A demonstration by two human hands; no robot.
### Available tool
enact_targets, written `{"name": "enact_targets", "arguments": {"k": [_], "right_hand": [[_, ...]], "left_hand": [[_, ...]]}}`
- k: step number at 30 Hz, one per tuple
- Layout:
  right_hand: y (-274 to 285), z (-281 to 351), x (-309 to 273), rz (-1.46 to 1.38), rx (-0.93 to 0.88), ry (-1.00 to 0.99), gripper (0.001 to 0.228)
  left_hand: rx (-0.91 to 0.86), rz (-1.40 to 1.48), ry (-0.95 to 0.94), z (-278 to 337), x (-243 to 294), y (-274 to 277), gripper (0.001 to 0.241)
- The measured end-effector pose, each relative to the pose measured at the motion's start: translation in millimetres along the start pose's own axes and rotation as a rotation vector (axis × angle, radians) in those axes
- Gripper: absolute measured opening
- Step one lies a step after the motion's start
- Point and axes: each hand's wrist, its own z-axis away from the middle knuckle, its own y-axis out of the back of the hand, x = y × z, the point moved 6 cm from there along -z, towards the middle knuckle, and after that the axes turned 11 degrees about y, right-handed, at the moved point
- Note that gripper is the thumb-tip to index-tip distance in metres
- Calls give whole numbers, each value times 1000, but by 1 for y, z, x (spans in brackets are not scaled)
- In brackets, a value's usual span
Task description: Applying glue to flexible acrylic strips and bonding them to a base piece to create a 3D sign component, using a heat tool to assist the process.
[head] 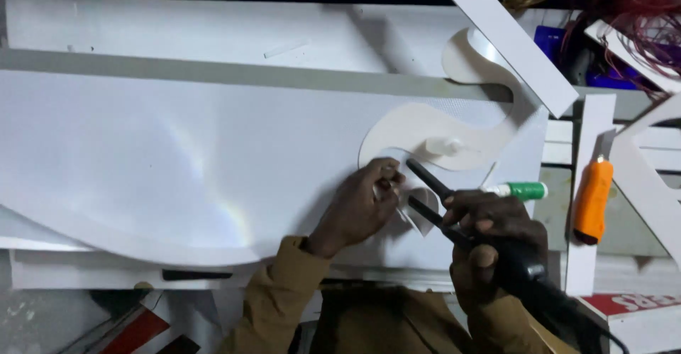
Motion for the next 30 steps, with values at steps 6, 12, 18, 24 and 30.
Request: {"name": "enact_targets", "arguments": {"k": [6,12,18,24,30], "right_hand": [[2,8,11,90,-3,33,31],[14,6,16,94,-78,-5,26],[15,0,18,56,-202,65,23],[-13,-12,19,149,-132,60,30],[-23,-10,20,150,-36,58,32]], "left_hand": [[-88,24,69,-2,2,5,67],[-23,-36,33,-5,-4,6,50],[-91,-66,-13,-7,-2,9,41],[-104,-49,-79,-6,-5,10,38],[-80,-28,-91,-5,-12,10,34]]}}
